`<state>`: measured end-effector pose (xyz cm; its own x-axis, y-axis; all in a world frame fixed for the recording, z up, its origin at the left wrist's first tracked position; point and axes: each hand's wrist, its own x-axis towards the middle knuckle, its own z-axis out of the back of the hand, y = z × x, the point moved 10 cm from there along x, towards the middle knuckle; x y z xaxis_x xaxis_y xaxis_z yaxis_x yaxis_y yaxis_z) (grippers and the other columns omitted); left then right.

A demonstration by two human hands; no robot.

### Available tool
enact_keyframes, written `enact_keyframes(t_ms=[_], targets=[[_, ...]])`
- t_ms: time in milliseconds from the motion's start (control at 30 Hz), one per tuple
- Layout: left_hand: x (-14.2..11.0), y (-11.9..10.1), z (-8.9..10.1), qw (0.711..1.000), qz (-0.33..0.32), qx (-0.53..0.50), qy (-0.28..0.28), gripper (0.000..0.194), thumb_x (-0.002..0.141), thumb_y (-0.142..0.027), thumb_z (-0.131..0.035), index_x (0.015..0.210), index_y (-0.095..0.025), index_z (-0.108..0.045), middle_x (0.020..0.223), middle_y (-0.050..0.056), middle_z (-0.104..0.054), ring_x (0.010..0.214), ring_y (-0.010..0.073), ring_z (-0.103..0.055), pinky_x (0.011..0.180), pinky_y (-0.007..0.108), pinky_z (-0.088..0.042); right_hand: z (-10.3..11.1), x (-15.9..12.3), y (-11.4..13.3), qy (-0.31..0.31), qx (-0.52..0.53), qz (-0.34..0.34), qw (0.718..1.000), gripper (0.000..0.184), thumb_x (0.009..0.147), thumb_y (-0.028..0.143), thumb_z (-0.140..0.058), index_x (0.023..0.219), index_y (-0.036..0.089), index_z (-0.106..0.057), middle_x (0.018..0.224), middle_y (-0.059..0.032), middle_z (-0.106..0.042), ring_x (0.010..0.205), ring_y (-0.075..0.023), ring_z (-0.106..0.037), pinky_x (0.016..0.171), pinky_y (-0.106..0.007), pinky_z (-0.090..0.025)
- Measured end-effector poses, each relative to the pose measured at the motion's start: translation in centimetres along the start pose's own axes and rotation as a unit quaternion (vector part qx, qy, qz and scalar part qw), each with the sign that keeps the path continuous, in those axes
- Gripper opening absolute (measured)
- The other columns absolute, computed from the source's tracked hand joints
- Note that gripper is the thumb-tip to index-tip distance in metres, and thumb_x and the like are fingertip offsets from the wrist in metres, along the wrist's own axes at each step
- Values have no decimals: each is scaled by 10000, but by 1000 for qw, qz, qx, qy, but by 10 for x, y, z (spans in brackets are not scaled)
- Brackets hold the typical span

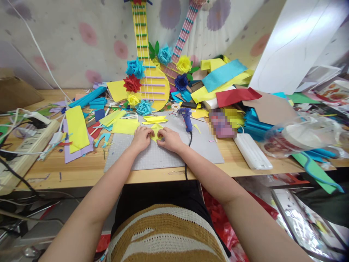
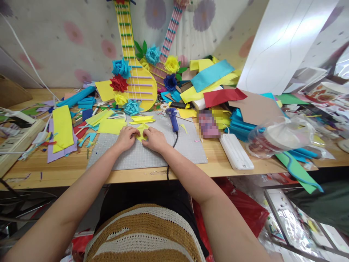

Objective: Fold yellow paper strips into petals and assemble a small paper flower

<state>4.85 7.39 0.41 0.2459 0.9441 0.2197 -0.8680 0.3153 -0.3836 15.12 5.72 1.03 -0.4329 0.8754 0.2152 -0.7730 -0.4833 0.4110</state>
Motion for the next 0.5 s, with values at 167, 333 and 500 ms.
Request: enact_keyframes(t_ms=[167,333,500], targets=[[-2,10,16,995,13,-57,-78,348,645,9,-388,826,-206,-595,937,71,-578,996,229,-484,917,396,-393,1,4,-11,-15,81,-22,996,129,736,282,-541,832,203,-577,868,-23,-572,795,-150,-522,680,-265,-378],[-5,28,24,979,46,-157,-125,424,572,34,-380,872,-212,-550,972,45,-561,965,189,-527,894,361,-443,9,10,-54,-83,249,-141,955,176,685,129,-422,796,187,-545,764,4,-554,688,-121,-498,671,-256,-401],[2,33,21,971,31,-210,-105,516,539,45,-359,939,-215,-559,1026,21,-585,948,150,-567,901,320,-451,11,9,-64,-111,263,-155,946,202,660,118,-417,805,194,-535,759,10,-539,686,-124,-500,695,-269,-415]])
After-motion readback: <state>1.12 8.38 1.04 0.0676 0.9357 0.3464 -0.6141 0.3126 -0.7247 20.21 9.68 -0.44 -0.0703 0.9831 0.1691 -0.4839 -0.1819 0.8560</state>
